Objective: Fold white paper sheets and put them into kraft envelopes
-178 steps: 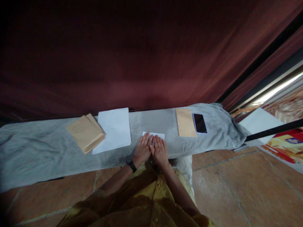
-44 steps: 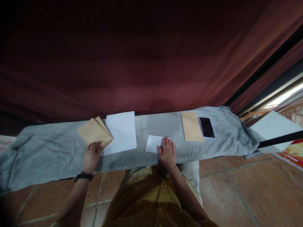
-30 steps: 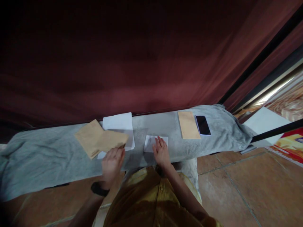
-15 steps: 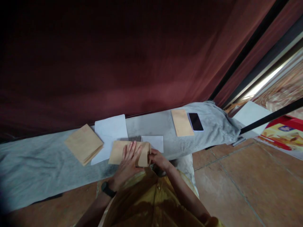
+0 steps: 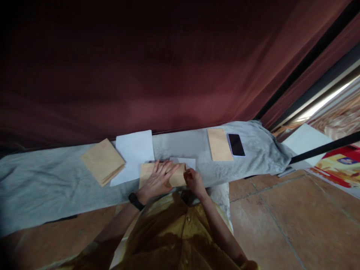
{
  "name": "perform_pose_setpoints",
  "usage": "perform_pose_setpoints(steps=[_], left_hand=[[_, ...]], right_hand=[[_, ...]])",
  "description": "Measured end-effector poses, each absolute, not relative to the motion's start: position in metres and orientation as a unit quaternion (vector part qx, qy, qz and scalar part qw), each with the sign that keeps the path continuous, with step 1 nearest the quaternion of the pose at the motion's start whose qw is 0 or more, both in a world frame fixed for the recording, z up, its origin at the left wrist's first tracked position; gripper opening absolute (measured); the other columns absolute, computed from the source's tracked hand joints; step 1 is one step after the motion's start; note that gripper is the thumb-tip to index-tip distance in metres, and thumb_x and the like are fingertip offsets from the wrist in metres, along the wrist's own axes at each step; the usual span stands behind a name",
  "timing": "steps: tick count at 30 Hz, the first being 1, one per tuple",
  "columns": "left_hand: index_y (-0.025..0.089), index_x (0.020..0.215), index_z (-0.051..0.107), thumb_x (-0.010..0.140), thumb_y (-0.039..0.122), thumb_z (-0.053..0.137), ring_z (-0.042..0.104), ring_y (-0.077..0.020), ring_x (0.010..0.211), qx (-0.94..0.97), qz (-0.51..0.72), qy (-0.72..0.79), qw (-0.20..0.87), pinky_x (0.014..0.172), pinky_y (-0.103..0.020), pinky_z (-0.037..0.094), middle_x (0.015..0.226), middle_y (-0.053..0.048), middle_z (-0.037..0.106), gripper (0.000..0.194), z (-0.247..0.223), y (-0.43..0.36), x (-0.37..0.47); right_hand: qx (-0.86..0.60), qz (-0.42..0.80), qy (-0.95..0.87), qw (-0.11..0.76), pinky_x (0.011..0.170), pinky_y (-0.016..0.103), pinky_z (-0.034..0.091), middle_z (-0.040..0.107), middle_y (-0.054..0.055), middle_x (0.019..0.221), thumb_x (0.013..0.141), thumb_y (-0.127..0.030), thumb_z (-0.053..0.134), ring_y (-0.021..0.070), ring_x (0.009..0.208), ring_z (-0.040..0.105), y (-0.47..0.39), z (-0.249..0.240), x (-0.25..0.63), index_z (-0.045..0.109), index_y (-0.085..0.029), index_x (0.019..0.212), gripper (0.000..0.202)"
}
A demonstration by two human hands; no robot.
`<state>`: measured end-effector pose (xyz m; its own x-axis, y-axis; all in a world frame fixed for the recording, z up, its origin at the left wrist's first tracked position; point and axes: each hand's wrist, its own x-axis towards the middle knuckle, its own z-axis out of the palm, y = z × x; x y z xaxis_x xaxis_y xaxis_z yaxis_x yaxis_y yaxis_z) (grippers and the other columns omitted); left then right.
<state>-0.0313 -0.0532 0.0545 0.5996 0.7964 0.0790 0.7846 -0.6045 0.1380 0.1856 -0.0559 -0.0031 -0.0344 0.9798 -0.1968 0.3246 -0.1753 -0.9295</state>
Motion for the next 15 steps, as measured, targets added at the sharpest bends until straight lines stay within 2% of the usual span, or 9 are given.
perform_pose_setpoints(steps=[3, 5, 8, 10, 13, 15], left_hand=[[0.03, 0.158, 0.022, 0.08, 0.041, 0.072, 0.031, -0.0343, 0.147, 0.888, 0.065, 0.454, 0.033, 0.123, -0.061, 0.006, 0.158, -0.013, 0.037, 0.094, 0.057, -0.054, -0.026], [0.029, 0.158, 0.022, 0.08, 0.042, 0.073, 0.03, -0.0347, 0.148, 0.884, 0.064, 0.462, 0.027, 0.122, -0.061, 0.006, 0.159, -0.013, 0.036, 0.094, 0.057, -0.054, -0.024], [0.028, 0.158, 0.023, 0.081, 0.044, 0.071, 0.028, -0.0348, 0.149, 0.884, 0.057, 0.464, 0.024, 0.122, -0.061, 0.007, 0.16, -0.013, 0.035, 0.092, 0.056, -0.054, -0.023], [0.028, 0.158, 0.022, 0.083, 0.045, 0.069, 0.028, -0.0344, 0.149, 0.887, 0.05, 0.459, 0.027, 0.123, -0.06, 0.007, 0.16, -0.012, 0.036, 0.089, 0.056, -0.054, -0.022], [0.028, 0.159, 0.02, 0.085, 0.045, 0.067, 0.029, -0.0337, 0.149, 0.889, 0.044, 0.454, 0.029, 0.123, -0.059, 0.007, 0.16, -0.011, 0.036, 0.089, 0.058, -0.054, -0.022], [0.029, 0.159, 0.019, 0.084, 0.044, 0.068, 0.029, -0.0336, 0.148, 0.89, 0.044, 0.452, 0.027, 0.123, -0.058, 0.007, 0.16, -0.011, 0.037, 0.091, 0.06, -0.055, -0.021]], right_hand=[[-0.644, 0.321, -0.582, 0.38, 0.079, 0.034, 0.051, 0.067, 0.01, 0.091, 0.087, -0.04, 0.051, 0.0229, 0.085, 0.063, -0.061, 0.004, 0.189, 0.062, -0.019, 0.1, 0.027], [-0.644, 0.256, -0.599, 0.401, 0.084, 0.036, 0.05, 0.067, 0.012, 0.095, 0.09, -0.044, 0.049, 0.0234, 0.088, 0.062, -0.065, 0.012, 0.189, 0.062, -0.018, 0.1, 0.03], [-0.612, 0.342, -0.59, 0.4, 0.081, 0.034, 0.052, 0.068, 0.009, 0.09, 0.094, -0.053, 0.043, 0.0216, 0.083, 0.063, -0.07, 0.024, 0.186, 0.063, -0.019, 0.1, 0.04], [-0.583, 0.434, -0.557, 0.401, 0.083, 0.034, 0.052, 0.071, 0.009, 0.095, 0.094, -0.059, 0.041, 0.0229, 0.09, 0.065, -0.071, 0.031, 0.182, 0.065, -0.019, 0.106, 0.048], [-0.525, 0.546, -0.508, 0.411, 0.091, 0.037, 0.052, 0.073, 0.009, 0.108, 0.088, -0.066, 0.052, 0.0269, 0.105, 0.065, -0.067, 0.036, 0.179, 0.066, -0.02, 0.117, 0.056], [-0.488, 0.605, -0.488, 0.398, 0.091, 0.039, 0.053, 0.074, 0.008, 0.11, 0.081, -0.067, 0.062, 0.0277, 0.103, 0.066, -0.061, 0.038, 0.178, 0.068, -0.021, 0.117, 0.059]])
